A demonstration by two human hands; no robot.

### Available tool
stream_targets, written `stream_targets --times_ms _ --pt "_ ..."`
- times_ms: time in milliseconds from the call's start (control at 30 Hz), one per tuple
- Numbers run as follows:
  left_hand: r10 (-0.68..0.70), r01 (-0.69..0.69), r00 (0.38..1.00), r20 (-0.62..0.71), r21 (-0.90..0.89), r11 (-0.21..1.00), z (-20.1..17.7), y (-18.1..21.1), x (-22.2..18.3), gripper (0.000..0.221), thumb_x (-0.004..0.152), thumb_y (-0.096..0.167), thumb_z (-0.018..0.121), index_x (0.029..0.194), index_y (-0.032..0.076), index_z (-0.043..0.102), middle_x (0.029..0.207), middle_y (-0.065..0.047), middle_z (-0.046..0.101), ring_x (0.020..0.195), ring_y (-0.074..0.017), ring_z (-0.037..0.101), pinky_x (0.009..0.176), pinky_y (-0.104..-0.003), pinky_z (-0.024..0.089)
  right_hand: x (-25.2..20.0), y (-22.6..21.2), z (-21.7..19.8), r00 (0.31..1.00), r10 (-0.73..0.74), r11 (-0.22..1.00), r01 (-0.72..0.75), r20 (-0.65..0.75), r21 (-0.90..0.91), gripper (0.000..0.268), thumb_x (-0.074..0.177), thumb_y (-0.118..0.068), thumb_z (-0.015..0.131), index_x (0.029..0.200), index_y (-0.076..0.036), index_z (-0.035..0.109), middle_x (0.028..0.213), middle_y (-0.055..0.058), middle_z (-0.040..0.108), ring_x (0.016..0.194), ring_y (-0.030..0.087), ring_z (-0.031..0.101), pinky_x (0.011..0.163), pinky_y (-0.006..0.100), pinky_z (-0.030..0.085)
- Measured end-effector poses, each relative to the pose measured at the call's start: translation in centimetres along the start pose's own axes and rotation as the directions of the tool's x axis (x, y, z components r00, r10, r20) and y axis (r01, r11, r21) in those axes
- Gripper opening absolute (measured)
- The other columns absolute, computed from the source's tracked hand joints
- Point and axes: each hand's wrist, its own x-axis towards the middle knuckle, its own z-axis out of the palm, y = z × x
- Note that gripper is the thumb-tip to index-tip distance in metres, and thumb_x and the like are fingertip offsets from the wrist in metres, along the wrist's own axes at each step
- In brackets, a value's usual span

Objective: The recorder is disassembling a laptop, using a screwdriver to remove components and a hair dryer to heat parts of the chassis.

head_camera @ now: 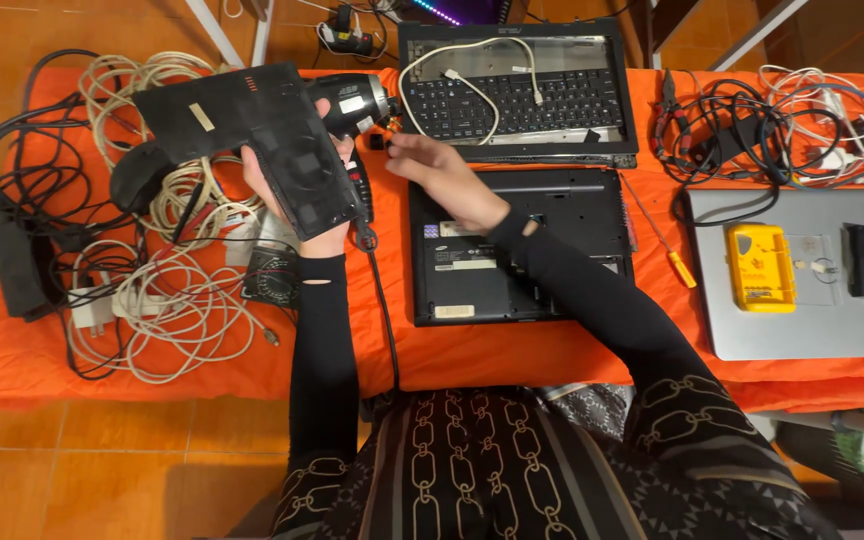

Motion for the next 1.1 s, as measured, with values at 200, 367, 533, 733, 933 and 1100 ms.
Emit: stream_targets --times_ms 200,367,533,733,933,1100 --pt "0.069 -0.073 0.996 -0.064 -0.073 0.995 -1.4 1.3 0.7 0.074 0.102 0.064 0.041 0.149 0.007 0.051 0.141 -0.025 0.061 0.076 -0.03 0.064 0.082 -0.042 0.051 5.8 2.7 4.1 0.989 0.135 0.991 -0.135 -0.052 0.002 0.074 0.085 -0.021 0.074 0.14 0.012 0.039 0.115 0.024 0.071 0.109 0.024 0.069 0.099 0.03 0.051" --pt "0.019 -0.028 0.993 -0.115 -0.069 0.997 -1.4 1.4 1.2 0.078 0.098 0.065 0.04 0.151 0.008 0.048 0.142 -0.024 0.06 0.078 -0.0323 0.066 0.085 -0.045 0.052 8.6 4.0 5.5 0.973 0.183 0.939 -0.216 -0.143 -0.267 0.056 0.081 -0.032 0.077 0.112 0.013 0.067 0.1 0.019 0.074 0.092 0.023 0.072 0.08 0.033 0.056" --pt "0.032 -0.041 0.991 -0.132 -0.065 0.997 -1.9 1.5 0.9 0.08 0.099 0.065 0.039 0.153 0.006 0.046 0.144 -0.024 0.06 0.08 -0.0313 0.065 0.087 -0.045 0.051 8.9 3.3 6.2 0.929 0.12 0.9 -0.251 -0.35 -0.356 0.049 0.085 -0.035 0.074 0.101 0.011 0.071 0.085 0.017 0.073 0.082 0.023 0.074 0.074 0.033 0.053" --pt "0.108 -0.107 0.993 -0.044 0.035 0.994 0.3 2.1 0.4 0.079 0.101 0.067 0.04 0.153 0.008 0.049 0.147 -0.022 0.06 0.084 -0.029 0.066 0.085 -0.04 0.05 3.6 -2.4 3.3 0.953 0.097 0.984 -0.049 -0.285 0.169 0.03 0.084 -0.01 0.069 0.109 0.0 0.055 0.075 0.009 0.068 0.056 0.02 0.067 0.046 0.033 0.052" --pt "0.068 -0.066 0.998 -0.014 0.076 0.995 2.0 0.9 -0.1 0.072 0.106 0.059 0.045 0.157 0.008 0.048 0.15 -0.016 0.058 0.108 -0.0229 0.066 0.099 -0.04 0.052 -5.6 -7.3 -3.0 0.943 0.191 0.96 -0.121 -0.272 0.253 0.027 0.085 -0.003 0.065 0.104 -0.003 0.045 0.064 0.004 0.053 0.043 0.016 0.055 0.039 0.033 0.049" --pt "-0.039 0.025 0.998 0.041 0.289 0.957 2.3 -2.8 -0.7 0.071 0.11 0.056 0.041 0.157 0.003 0.044 0.154 -0.017 0.056 0.132 -0.0238 0.061 0.115 -0.036 0.05 -12.5 -7.0 -6.7 0.906 0.121 0.982 -0.051 -0.406 0.18 0.011 0.089 -0.002 0.065 0.093 -0.002 0.055 0.063 0.005 0.054 0.045 0.015 0.054 0.041 0.032 0.048"
